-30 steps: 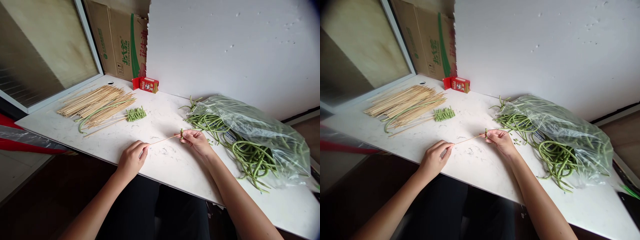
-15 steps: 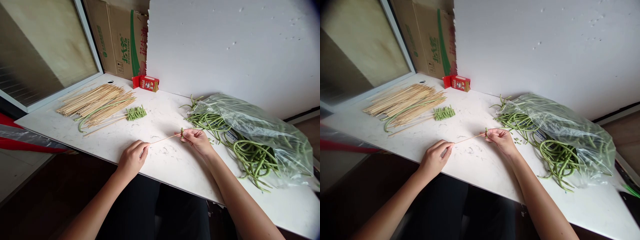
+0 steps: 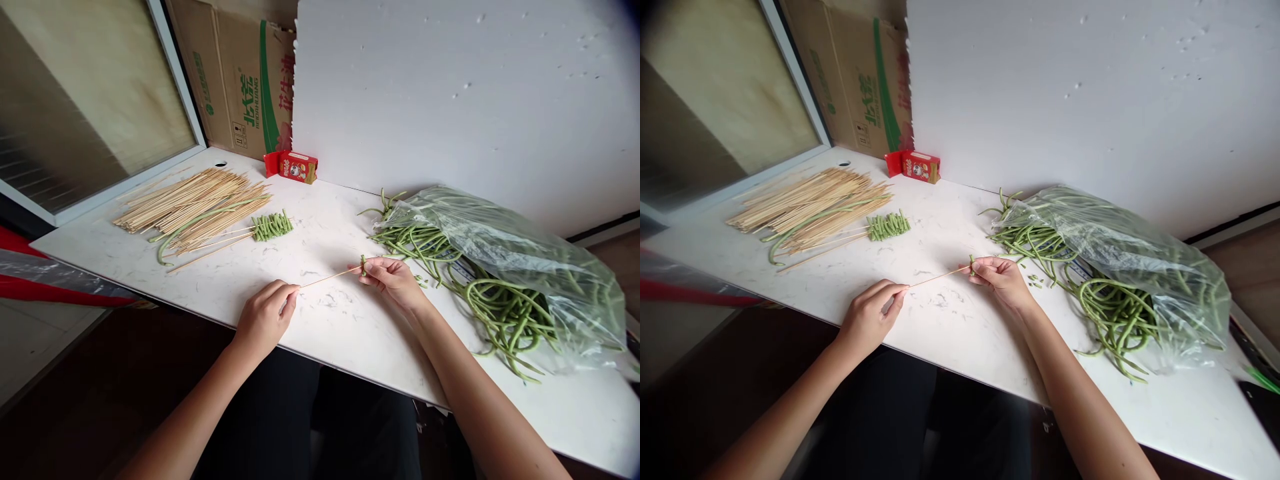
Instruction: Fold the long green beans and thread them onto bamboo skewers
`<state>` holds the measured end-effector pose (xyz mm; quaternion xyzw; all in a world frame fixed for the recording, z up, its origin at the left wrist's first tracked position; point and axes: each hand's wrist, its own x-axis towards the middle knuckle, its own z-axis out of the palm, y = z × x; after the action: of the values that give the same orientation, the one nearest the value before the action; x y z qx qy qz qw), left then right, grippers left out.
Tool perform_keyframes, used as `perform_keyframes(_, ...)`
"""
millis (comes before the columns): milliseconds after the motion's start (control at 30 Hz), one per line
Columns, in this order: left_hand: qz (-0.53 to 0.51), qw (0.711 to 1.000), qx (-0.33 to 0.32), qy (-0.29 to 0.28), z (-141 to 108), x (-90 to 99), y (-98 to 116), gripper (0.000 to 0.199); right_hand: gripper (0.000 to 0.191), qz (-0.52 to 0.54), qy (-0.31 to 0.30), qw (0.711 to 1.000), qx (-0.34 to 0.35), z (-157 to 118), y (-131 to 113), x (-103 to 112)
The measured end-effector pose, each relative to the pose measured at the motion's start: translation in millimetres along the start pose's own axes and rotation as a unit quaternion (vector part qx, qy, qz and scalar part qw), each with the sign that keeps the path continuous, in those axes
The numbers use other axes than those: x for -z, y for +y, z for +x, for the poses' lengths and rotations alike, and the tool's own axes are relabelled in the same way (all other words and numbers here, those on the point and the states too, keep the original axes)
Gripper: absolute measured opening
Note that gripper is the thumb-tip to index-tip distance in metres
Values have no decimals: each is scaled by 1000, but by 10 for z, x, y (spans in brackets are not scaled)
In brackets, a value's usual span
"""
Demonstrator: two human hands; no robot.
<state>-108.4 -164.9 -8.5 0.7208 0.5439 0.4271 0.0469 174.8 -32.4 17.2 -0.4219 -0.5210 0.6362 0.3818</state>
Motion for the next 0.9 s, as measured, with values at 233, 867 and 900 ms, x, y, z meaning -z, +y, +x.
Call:
perform_keyframes(233,29,999,-19,13,-8,-17,6,17,33,10,11,1000,-3,-5,8,-34)
perform_keyframes(867,17,1000,-21,11,-9,-19,7,18,30,41,0,999,-19,-7,-8,-59)
perform_keyframes(900,13,1000,-21,10,-10,-19,6,18,29,41,1,999,-17,-8,-9,-59)
